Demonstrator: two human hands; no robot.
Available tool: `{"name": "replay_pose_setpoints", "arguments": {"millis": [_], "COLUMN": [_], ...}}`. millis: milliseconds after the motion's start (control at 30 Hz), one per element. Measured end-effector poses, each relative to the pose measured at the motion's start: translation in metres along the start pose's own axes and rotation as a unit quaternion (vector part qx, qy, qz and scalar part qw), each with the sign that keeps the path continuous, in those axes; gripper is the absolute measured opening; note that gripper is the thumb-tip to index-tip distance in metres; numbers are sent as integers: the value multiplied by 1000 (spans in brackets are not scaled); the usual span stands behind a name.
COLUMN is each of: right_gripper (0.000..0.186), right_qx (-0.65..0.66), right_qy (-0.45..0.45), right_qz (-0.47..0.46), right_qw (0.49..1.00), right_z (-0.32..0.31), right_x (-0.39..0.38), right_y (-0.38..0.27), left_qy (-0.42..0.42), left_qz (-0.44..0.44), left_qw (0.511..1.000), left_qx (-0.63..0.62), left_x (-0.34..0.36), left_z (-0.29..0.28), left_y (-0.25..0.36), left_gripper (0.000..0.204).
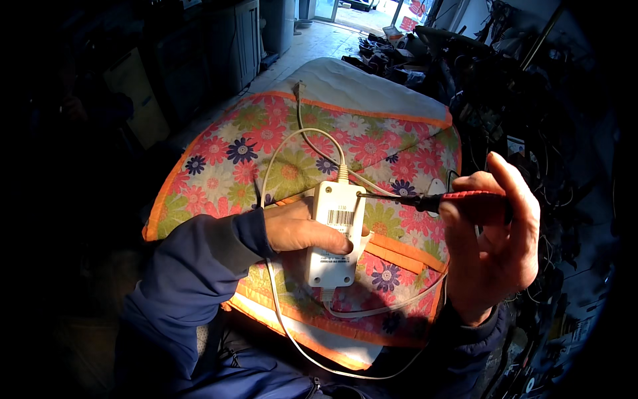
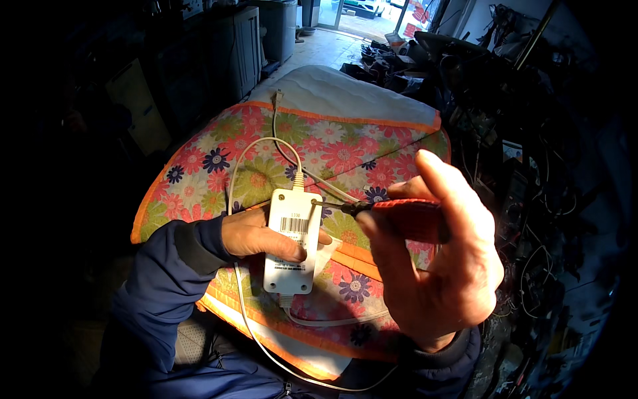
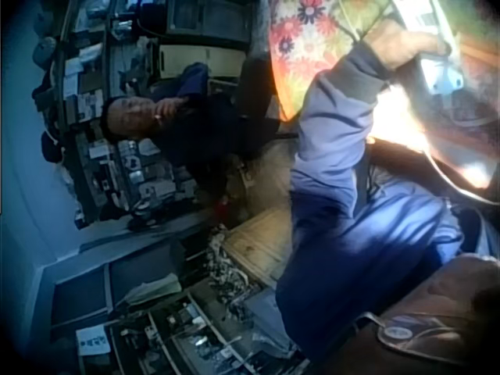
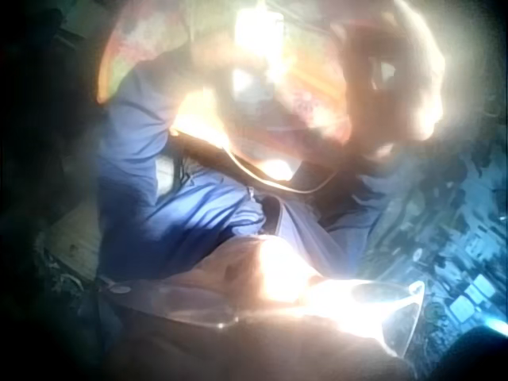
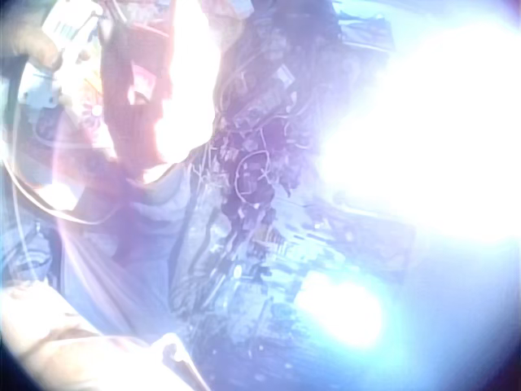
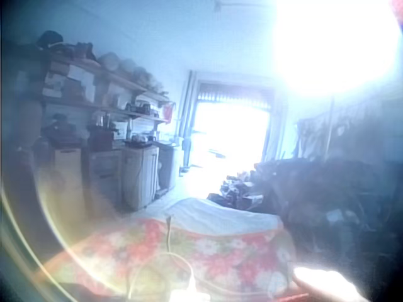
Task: The person disassembles a white power adapter using a screwdriver, then uses a multimeter to test the electrical connections on the adapter's plug. They reassemble the adapter and place it on a floral-patterned heated mat, which is visibly glowing. The person then folds the mat.
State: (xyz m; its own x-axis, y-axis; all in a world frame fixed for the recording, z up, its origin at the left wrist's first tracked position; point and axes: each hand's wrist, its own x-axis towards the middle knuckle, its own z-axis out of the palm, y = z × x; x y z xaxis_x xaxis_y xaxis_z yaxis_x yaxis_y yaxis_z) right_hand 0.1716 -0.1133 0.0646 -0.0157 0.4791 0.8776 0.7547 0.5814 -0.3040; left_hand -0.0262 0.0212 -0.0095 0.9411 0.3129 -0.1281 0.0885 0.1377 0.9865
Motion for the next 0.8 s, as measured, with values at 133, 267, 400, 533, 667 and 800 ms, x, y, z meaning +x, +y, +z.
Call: {"name": "replay_pose_setpoints", "arguments": {"millis": [133, 267, 400, 533, 667, 800], "right_gripper": [64, 63, 65, 66, 64, 56], "right_qx": [-47, 75, -1, -61, 34, -49], "right_qy": [-60, -61, -83, -70, -80, -49], "right_qz": [-38, 90, 11, -45, 42, -22], "right_qw": [996, 991, 996, 995, 995, 997], "right_z": [-9, -6, -12, -9, -10, -7], "right_x": [0, 6, 4, 3, 9, 0], "right_y": [-3, -10, -3, 1, -7, 0], "left_qy": [6, 5, -16, -4, -6, -6], "left_qz": [-3, -1, -5, -2, -9, -24], "left_qw": [1000, 1000, 1000, 1000, 999, 1000], "left_qx": [3, 29, 8, 2, 51, 9], "left_x": [-1, 2, 2, 0, 4, -2], "left_z": [2, -1, -2, -3, 3, 3], "left_y": [3, -5, -8, -12, 1, 0], "left_gripper": [53, 53, 52, 51, 51, 51]}}
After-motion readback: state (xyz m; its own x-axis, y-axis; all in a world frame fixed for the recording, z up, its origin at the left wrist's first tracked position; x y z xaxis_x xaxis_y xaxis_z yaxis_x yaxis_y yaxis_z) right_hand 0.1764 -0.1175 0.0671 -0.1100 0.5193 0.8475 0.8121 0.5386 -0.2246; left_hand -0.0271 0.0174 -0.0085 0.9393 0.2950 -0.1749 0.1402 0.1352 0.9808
